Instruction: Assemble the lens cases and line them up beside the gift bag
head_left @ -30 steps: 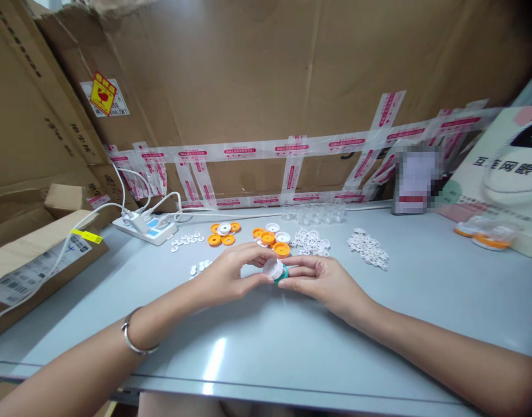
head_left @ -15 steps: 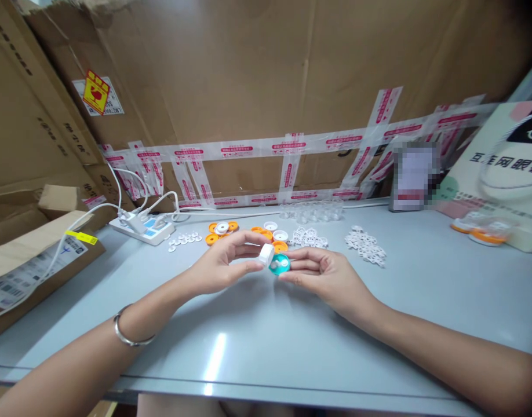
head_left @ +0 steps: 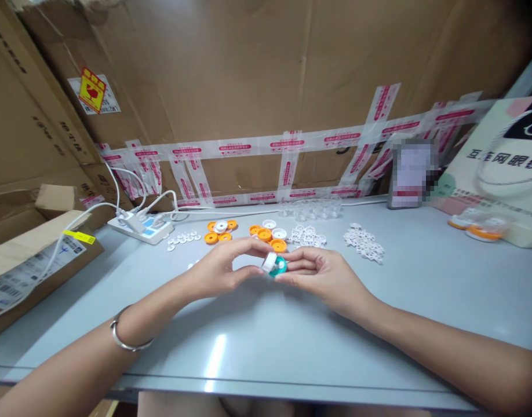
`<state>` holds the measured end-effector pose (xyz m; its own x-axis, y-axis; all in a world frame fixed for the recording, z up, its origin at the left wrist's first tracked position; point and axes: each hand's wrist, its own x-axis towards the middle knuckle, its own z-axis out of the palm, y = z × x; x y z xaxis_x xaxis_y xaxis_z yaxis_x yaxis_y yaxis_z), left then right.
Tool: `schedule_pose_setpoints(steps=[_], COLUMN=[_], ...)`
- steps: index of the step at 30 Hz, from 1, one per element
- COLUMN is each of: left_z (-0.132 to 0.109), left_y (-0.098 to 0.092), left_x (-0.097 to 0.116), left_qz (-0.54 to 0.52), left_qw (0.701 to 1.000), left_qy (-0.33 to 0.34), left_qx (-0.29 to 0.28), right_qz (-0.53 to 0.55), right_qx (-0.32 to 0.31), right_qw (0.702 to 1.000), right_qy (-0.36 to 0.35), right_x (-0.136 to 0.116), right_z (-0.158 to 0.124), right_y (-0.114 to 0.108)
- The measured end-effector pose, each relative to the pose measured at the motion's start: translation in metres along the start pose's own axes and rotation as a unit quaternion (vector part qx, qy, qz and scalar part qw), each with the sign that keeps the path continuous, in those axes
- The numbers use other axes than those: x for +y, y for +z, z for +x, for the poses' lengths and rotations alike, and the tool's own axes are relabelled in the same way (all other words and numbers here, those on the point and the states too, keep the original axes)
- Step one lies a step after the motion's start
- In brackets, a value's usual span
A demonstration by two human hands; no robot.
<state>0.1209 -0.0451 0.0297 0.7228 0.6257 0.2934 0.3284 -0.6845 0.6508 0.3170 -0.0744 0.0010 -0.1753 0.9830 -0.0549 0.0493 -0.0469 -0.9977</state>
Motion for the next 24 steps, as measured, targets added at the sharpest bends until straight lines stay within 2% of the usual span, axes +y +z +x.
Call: schedule_pose_setpoints(steps=[13, 19, 24], left_z=[0.0019, 0.0, -0.0012], left_y=[0.0084, 0.0079, 0.0085], left_x=[-0.0046, -0.0003, 0.0016], left_qz=[-0.03, 0.048, 0.109], left_qw=[0.999, 0.999, 0.994], left_qy=[-0.011, -0.005, 0.026], left_qx=[0.002, 0.011, 0.005], right_qz=[-0.053, -0.028, -0.023], right_qx=[-0.013, -0.019, -0.026], right_qw=[0.998, 0.999, 0.999], right_qy=[-0.009, -0.016, -0.026], right_x=[0.004, 0.0035, 0.0051], right_z=[0.0008, 0.0007, 0.0005], right_y=[-0.001, 0.0001, 0.0017])
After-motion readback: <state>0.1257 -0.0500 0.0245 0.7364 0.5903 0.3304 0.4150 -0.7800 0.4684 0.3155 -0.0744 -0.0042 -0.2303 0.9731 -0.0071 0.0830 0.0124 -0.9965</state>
